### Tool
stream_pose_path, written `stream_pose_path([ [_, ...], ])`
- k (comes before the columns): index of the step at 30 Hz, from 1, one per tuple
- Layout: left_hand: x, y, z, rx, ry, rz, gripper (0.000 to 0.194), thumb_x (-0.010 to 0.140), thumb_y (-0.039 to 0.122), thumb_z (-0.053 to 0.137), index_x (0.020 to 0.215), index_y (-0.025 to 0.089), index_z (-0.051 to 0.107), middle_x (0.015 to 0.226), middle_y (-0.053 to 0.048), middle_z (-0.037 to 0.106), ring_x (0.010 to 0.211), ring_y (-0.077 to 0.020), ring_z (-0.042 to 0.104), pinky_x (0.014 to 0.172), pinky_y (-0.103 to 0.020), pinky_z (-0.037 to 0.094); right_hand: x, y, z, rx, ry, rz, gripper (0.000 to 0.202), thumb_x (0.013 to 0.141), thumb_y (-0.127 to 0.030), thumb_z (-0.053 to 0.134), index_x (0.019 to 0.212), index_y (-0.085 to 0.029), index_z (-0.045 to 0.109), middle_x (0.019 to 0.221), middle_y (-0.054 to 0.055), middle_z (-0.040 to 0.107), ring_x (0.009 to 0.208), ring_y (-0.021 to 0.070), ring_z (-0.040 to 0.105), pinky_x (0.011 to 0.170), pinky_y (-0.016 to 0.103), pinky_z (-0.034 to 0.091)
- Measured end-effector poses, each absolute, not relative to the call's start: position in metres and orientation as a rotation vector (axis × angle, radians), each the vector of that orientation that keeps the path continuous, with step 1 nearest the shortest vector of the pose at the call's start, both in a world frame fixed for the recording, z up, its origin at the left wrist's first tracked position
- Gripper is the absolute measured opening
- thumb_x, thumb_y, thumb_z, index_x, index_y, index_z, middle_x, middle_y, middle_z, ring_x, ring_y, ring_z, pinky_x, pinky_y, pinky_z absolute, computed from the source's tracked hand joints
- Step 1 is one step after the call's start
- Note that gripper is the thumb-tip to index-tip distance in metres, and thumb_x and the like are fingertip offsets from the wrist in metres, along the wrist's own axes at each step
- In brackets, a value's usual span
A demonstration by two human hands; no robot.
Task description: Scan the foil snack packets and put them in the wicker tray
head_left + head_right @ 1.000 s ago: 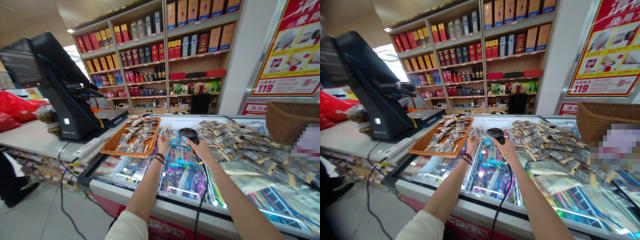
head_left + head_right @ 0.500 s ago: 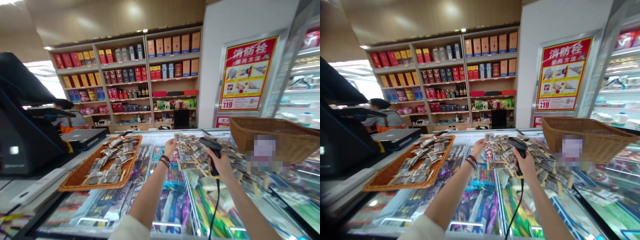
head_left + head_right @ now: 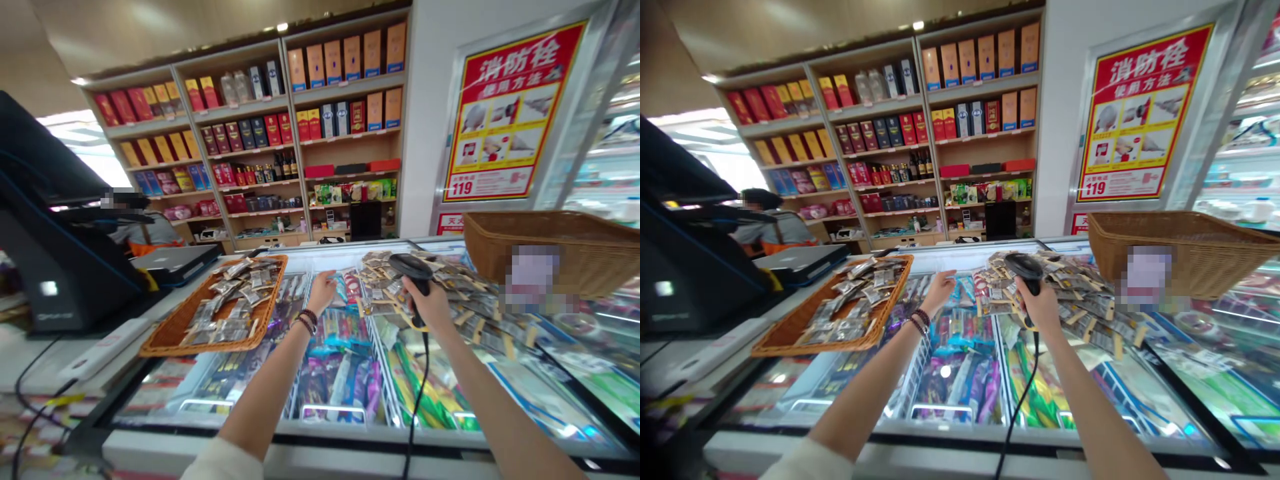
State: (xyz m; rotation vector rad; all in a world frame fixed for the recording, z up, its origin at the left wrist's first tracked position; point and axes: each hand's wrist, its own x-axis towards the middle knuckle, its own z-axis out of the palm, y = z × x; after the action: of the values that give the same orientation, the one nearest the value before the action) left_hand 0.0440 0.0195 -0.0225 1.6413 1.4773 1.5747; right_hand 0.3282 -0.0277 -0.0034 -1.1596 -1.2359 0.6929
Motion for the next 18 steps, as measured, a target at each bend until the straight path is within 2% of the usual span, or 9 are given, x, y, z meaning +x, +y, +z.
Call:
stream_pose_path([
  [6,-0.056,-0.026,0.01,1.722,1.798,1.675,0.036,0.082,0.011,0.066,0.115,0.015,0.08,0.119,-0.014,0.077,0.107,-0.0246,0.073,0.106,-0.042,0.057,0.277,-0.036,0.0,-1.09,-1.361,0.778,0.057,0.069,-0.08,0.075,0.072,-0.025,0.061,0.055,0.004,0.067,0.038,0.0171,0.054,0.041,0.031,0.042],
  [11,-0.124,-0.064,0.023,1.653,2.296,1.418,0.04,0.086,0.014,0.063,0.124,0.013,0.076,0.134,-0.017,0.075,0.132,-0.031,0.065,0.119,-0.044,0.047,0.222,-0.041,0.013,-0.992,-1.395,0.852,0.057,0.071,-0.08,0.072,0.073,-0.025,0.061,0.052,0.001,0.063,0.038,0.0167,0.054,0.041,0.03,0.043],
  [15,-0.152,-0.083,0.016,1.412,2.532,1.109,0.047,0.086,0.02,0.069,0.132,0.011,0.069,0.141,-0.022,0.071,0.139,-0.0341,0.063,0.118,-0.043,0.044,0.18,-0.048,0.011,-0.942,-1.381,0.909,0.059,0.07,-0.082,0.071,0.072,-0.025,0.06,0.055,0.002,0.066,0.039,0.0172,0.056,0.041,0.03,0.044],
  [18,-0.161,-0.083,0.007,1.294,2.548,1.016,0.046,0.084,0.026,0.075,0.128,0.011,0.069,0.13,-0.025,0.075,0.13,-0.0382,0.068,0.11,-0.046,0.049,0.159,-0.055,0.001,-0.937,-1.38,0.945,0.061,0.069,-0.085,0.071,0.072,-0.025,0.059,0.057,0.003,0.068,0.039,0.0176,0.057,0.04,0.03,0.044],
])
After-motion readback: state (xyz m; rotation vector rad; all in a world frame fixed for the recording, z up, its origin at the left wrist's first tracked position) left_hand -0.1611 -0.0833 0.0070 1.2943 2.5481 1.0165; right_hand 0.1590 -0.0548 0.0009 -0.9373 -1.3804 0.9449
